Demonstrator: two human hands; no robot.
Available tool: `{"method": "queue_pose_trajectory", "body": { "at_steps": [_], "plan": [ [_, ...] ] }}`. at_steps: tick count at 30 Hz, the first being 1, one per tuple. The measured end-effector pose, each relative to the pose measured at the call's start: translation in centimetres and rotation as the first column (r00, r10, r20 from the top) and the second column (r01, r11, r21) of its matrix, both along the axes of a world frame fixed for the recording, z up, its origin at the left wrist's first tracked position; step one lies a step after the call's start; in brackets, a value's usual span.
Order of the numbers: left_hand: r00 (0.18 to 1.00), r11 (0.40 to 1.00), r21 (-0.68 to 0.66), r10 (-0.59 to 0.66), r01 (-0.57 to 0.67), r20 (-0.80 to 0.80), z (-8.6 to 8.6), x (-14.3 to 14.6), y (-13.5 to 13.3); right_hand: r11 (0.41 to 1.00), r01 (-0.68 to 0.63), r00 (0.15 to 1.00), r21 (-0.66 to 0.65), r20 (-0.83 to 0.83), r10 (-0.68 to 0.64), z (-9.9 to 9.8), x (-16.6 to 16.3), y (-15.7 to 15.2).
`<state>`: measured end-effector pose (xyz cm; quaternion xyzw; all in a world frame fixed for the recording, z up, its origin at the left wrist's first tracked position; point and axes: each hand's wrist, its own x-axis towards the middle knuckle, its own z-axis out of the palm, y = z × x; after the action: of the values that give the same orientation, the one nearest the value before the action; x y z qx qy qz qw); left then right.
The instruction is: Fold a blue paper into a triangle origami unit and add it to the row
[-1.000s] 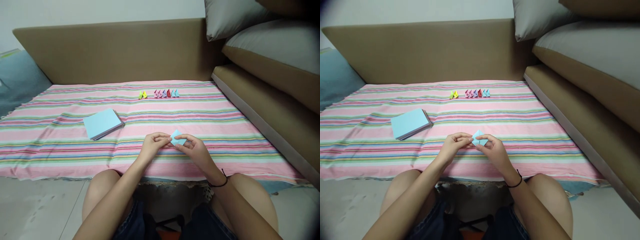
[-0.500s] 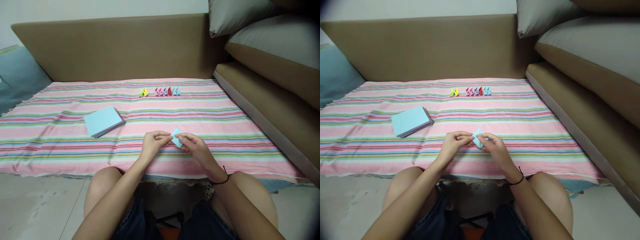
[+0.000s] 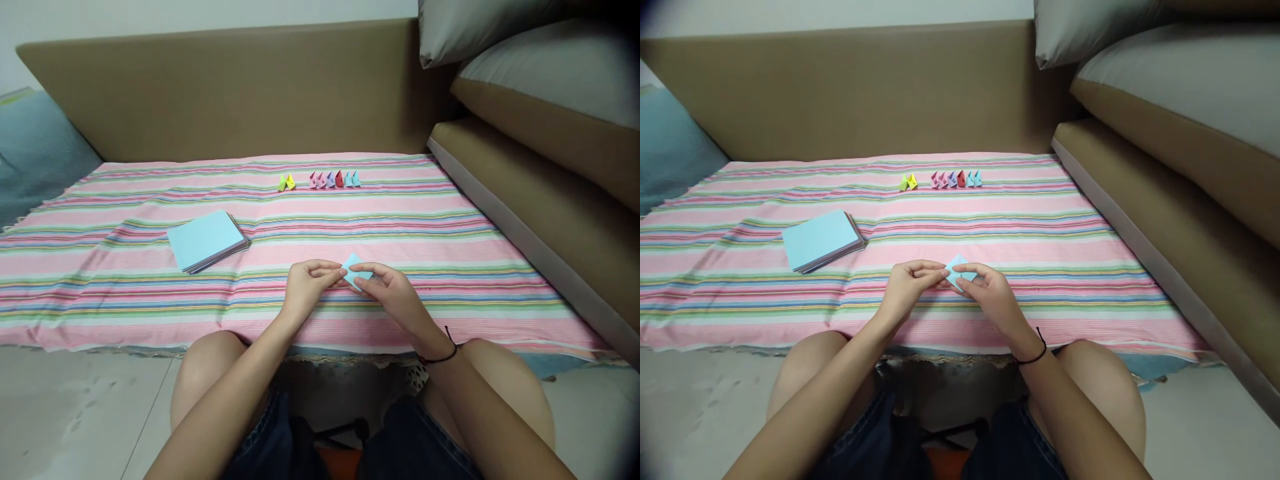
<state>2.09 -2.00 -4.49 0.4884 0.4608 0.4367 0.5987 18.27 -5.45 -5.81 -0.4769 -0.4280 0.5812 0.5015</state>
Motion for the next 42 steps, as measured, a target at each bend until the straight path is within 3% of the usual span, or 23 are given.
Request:
{"method": "queue_pose_trajectory", "body": {
  "at_steps": [22, 28, 32, 42],
  "plan": [
    [0.997, 0.997, 0.072, 0.035, -0.029, -0.073, 0.5, 0.0, -0.3, 0.999, -0.044, 0.999, 0.013, 0.019, 0.044, 0.3, 0.1, -0.3],
    [0.999, 0.991, 0.136, 0.011, -0.005, -0.045, 0.2, 0.3, -0.4, 0.995, -0.016, 0.996, 0.094, 0.087, 0.008, 0.3, -0.3, -0.3],
    [0.998, 0.995, 0.077, -0.06, 0.058, 0.027, -0.1, 0.4, -0.3, 0.988, -0.016, 1.0, 0.153, 0.029, 0.012, 0.4, -0.7, -0.4],
    [0.995, 0.996, -0.001, -0.085, 0.085, 0.057, -0.4, 0.5, -0.1, 0.977, -0.017, 0.995, 0.211, 0.097, -0.004, 0.4, -0.8, -0.7]
  ]
}}
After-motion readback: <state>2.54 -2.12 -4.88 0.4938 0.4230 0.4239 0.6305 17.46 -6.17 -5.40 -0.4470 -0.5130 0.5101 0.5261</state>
